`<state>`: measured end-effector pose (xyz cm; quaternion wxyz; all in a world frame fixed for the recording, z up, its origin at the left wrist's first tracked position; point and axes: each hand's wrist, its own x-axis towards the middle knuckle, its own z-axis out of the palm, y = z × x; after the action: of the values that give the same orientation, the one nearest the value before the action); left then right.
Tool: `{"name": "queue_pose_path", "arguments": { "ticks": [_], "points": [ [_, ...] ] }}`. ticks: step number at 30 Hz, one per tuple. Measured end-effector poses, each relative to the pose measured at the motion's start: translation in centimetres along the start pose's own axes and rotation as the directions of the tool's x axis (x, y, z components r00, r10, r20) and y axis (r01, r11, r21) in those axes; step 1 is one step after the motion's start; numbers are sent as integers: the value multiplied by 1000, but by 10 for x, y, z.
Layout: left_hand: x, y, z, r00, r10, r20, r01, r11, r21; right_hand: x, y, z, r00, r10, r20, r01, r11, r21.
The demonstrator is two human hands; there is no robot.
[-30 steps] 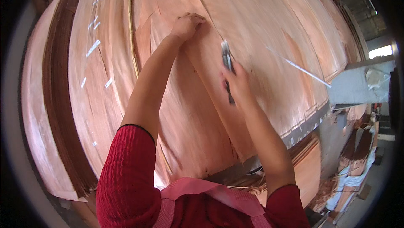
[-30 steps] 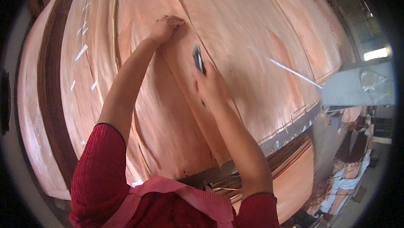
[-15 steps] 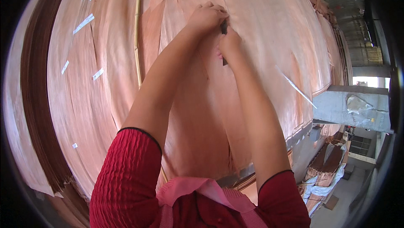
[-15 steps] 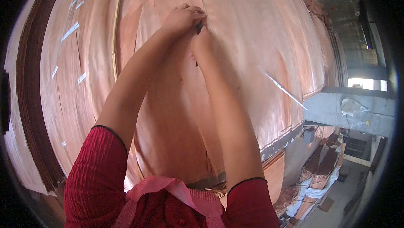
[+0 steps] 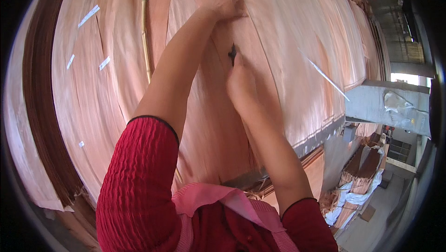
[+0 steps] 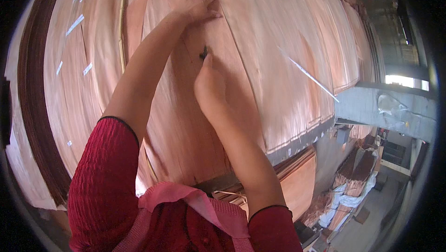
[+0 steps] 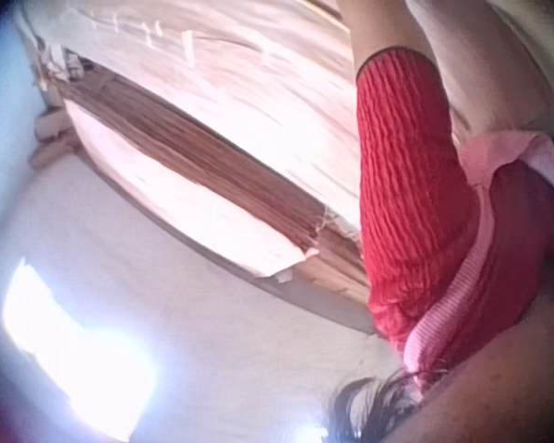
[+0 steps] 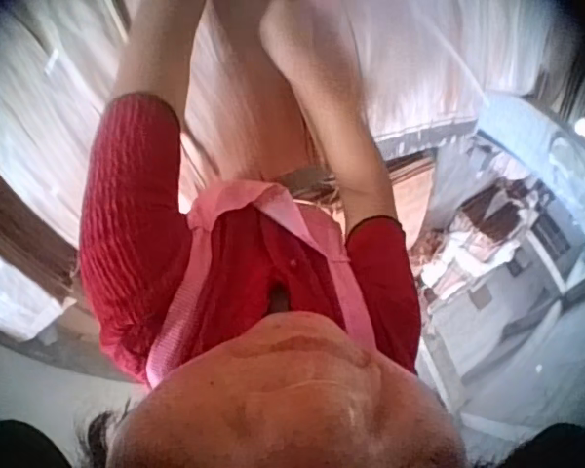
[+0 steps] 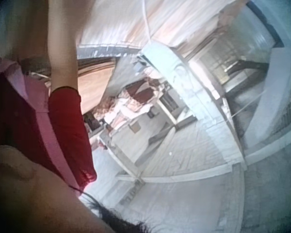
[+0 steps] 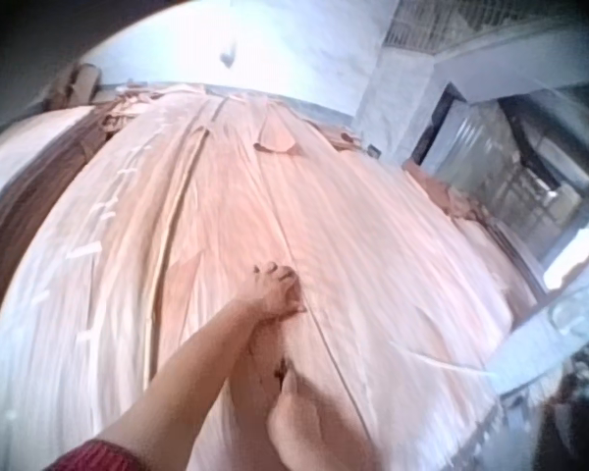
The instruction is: The person cuts strips of wood veneer using a utility knife while holding the material against a metal straight edge on a workshop table.
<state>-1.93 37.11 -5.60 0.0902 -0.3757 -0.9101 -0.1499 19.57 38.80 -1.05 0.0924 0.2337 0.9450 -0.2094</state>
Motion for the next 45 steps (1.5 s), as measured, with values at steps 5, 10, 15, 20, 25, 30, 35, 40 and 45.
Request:
{"name": "queue_pose_path", "arguments": {
  "ticks": [5, 10, 15, 20, 25, 30, 35, 40, 45],
  "points": [
    [-14, 31, 0, 993, 117, 17, -113, 984, -136, -60, 25, 12, 999, 18, -36, -14, 994, 113],
    [-59, 83, 0, 996, -86, -1, 86, 996, -31, -53, 41, 16, 983, -123, -140, 139, 983, 116],
    [-90, 100, 14, 965, -91, -245, 103, 994, 35, -116, 61, 11, 991, -134, -17, 134, 990, 39],
    [-96, 110, -27, 992, -50, -119, 45, 998, -40, -172, 78, 13, 996, -7, 93, 6, 1000, 12],
    [-87, 113, 2, 991, 92, 92, -90, 996, -28, -171, 98, 31, 977, -183, -111, 178, 982, -56],
    [-117, 153, 3, 989, -137, -63, 132, 989, -72, -189, 115, 46, 945, -257, -204, 265, 964, 13],
    [-135, 157, -28, 984, -178, -14, 175, 974, -143, -229, 130, 38, 980, -197, -15, 198, 971, 137],
    [-136, 162, -21, 981, -180, -78, 172, 980, -102, -240, 137, 40, 992, -125, 34, 116, 974, 195],
    [-135, 160, -18, 982, -169, -89, 160, 982, -99, -254, 143, 39, 991, -66, 114, 50, 990, 135]
  ]
}}
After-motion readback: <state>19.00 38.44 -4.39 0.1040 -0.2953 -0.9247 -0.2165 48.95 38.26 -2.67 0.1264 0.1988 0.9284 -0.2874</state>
